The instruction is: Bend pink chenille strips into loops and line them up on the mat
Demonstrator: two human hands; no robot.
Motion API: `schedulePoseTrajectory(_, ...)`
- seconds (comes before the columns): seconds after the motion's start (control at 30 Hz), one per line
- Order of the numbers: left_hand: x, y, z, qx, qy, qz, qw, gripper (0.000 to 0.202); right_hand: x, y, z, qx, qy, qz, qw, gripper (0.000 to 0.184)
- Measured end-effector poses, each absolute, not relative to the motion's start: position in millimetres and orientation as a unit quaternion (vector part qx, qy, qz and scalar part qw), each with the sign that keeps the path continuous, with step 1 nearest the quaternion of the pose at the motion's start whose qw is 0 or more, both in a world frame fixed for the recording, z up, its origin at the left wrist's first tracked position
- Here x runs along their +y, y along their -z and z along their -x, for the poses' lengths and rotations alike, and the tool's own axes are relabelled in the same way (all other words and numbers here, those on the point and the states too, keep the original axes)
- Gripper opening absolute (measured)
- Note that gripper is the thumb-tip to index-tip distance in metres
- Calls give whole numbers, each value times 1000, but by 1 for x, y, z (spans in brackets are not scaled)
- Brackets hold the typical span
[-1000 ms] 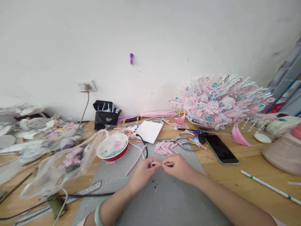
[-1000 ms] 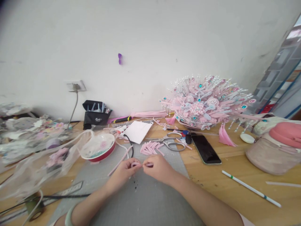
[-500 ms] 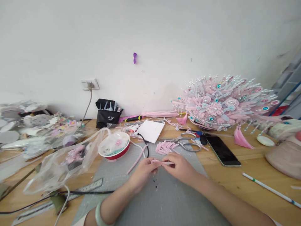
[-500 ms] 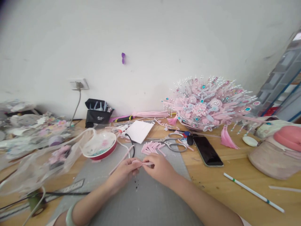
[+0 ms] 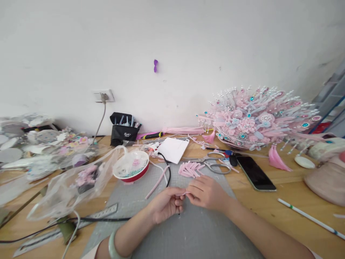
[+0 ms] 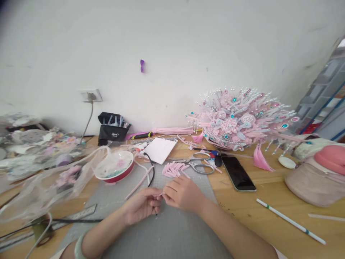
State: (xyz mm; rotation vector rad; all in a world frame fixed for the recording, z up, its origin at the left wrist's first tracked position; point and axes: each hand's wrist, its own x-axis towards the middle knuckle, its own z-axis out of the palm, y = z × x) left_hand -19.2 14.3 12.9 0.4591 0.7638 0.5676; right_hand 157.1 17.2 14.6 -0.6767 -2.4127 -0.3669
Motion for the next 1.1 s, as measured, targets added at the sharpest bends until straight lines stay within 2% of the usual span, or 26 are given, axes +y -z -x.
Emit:
schedulePoseTrajectory(0.23, 16, -10, 19, 368, -268, -192, 870, 9, 16, -15, -156, -923, 105, 258, 263, 15)
schedulePoseTrajectory(0.37, 14, -11, 18, 364, -286, -203, 863, 11, 13, -11, -152, -909, 50, 297, 289, 15)
schedulePoseTrajectory(0.6, 13, -15, 13, 367, -365, -323, 792, 18, 8, -5, -136, -740, -294, 446, 409, 13)
schedulePoseTrajectory(0.73, 14, -21, 13, 425, -378, -481, 667, 22, 7, -4, -130, -600, -482, 477, 424, 15)
schedulePoseTrajectory(0.83, 15, -26, 15, 459, -365, -580, 565, 20, 5, -6, -127, -518, -562, 484, 426, 17)
schedulePoseTrajectory(0.97, 16, -28, 17, 461, -357, -617, 529, 19, 4, -10, -126, -480, -606, 473, 423, 19)
schedulePoseTrajectory(1.1, 19, -22, 18, 467, -369, -568, 568, 23, 8, -11, -129, -537, -572, 462, 415, 22)
